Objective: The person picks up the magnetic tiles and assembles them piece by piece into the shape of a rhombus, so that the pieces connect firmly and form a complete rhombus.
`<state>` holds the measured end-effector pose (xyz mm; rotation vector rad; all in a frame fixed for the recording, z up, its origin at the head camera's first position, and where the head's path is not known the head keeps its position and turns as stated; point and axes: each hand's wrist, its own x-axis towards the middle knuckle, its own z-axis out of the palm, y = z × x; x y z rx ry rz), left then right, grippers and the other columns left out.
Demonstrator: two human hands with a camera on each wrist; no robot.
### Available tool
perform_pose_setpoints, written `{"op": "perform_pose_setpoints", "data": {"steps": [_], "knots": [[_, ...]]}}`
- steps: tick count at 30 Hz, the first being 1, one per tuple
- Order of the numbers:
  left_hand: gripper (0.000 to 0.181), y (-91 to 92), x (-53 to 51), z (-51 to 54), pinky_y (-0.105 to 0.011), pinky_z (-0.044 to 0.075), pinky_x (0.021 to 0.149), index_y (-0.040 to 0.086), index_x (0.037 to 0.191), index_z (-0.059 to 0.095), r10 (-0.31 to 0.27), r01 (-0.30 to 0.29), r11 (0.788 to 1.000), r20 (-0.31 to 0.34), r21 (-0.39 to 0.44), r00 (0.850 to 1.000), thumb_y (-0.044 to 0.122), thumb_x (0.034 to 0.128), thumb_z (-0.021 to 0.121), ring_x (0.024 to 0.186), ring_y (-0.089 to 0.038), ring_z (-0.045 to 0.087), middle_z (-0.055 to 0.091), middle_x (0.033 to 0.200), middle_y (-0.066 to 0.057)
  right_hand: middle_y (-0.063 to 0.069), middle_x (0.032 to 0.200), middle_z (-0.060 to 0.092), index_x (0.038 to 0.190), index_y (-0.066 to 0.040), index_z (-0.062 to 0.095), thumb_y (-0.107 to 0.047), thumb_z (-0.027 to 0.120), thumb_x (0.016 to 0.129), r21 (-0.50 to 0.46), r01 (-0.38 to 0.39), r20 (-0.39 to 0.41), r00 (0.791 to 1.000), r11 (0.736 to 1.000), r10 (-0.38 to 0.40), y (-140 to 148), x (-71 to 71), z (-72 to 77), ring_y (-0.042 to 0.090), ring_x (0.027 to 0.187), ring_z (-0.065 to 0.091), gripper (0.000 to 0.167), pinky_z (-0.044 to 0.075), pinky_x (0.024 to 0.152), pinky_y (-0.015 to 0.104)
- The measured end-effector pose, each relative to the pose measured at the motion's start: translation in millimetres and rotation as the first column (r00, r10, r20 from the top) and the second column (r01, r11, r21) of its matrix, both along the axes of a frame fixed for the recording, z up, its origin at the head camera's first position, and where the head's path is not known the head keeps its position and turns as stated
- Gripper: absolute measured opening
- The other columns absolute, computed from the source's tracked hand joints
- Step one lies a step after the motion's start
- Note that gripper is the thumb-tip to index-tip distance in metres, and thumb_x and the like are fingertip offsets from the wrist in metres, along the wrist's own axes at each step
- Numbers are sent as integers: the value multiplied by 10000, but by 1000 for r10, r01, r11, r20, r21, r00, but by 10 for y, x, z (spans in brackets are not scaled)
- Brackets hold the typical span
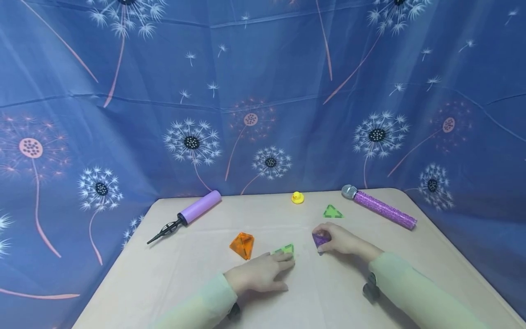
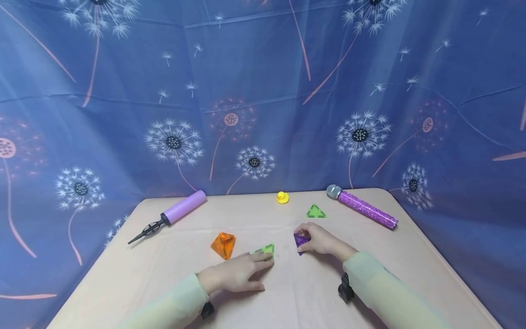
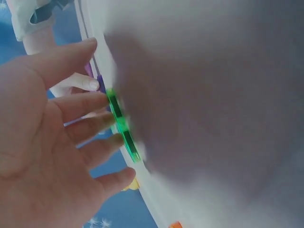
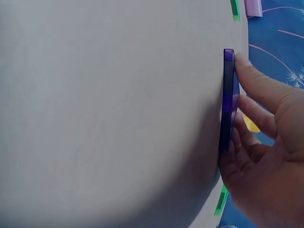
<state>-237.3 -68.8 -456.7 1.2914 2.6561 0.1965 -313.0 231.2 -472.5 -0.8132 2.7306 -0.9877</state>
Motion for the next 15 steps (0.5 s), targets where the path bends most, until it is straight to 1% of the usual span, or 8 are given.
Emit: {"op": "perform_pose_setpoints", "data": {"steps": [3,6,10,12,15], "knots": [[654,-20,-36,8,-468,336,1158,129,1535,466,-8,7,1000,47,15,999,416,979,655,1484,-221,325,348,1624,-60,131,1134,648,1242,38,631,-171,862,807,-4,3,-10,1000,1000,-3,-28,-6,13,376,1093,599,535,458,997,583],[637,-32,-86,12,-449,306,1176,122,1528,475,-19,16,999,93,32,996,398,983,657,1492,-223,309,341,1629,-60,181,1168,648,1259,54,624,-160,854,818,-14,-5,-21,1000,1000,5,-44,-12,7,415,1119,592,541,454,998,596],[604,-43,-145,34,-395,282,1189,128,1512,495,-32,25,998,143,50,989,387,990,653,1491,-210,310,346,1628,-47,185,1166,636,1282,48,618,-173,846,829,-10,-14,-12,1000,1000,14,-26,-26,2,421,1116,588,553,459,988,602],[599,-45,-153,43,-379,289,1185,138,1509,499,-35,28,998,143,49,989,391,990,654,1483,-203,327,354,1624,-40,171,1156,626,1298,38,613,-168,844,827,3,-22,9,1000,1000,22,0,-35,10,412,1109,587,564,460,987,603],[622,-46,-131,46,-406,324,1169,147,1517,490,-28,26,999,80,28,996,417,982,659,1464,-193,360,382,1608,-43,164,1160,618,1315,25,606,-132,839,819,21,-44,46,998,999,43,44,-47,53,417,1116,582,571,450,990,618]]}}
